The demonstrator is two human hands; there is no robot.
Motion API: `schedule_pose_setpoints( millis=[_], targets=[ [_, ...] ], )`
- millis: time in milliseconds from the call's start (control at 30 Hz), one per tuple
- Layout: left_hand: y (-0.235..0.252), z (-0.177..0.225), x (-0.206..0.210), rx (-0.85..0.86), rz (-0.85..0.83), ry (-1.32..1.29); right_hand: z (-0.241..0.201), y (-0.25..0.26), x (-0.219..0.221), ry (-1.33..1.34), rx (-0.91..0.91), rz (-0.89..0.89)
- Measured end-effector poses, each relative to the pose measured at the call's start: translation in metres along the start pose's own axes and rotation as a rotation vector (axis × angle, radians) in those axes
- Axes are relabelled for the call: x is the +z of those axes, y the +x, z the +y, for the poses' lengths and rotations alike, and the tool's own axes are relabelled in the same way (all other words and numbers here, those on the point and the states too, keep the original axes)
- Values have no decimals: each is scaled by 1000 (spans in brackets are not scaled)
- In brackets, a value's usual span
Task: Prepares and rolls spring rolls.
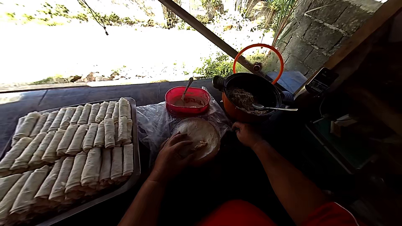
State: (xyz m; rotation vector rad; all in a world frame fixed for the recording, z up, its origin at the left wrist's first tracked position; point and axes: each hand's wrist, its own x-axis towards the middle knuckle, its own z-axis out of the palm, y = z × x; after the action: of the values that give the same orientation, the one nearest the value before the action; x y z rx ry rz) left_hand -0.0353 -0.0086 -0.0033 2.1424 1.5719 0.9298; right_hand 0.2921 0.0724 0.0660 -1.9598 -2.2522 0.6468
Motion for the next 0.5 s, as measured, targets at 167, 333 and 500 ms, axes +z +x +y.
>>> schedule_pose_setpoints(
  millis=[167,333,500],
  targets=[
    [2,1,-6,-17,-16,-99,2,0,0,20,-27,-22],
    [11,15,-22,-46,14,-161,5,-3,-1,89,3,-30],
    [35,63,-13,53,10,24,9,-5,-2,126,31,-30]
  ],
)
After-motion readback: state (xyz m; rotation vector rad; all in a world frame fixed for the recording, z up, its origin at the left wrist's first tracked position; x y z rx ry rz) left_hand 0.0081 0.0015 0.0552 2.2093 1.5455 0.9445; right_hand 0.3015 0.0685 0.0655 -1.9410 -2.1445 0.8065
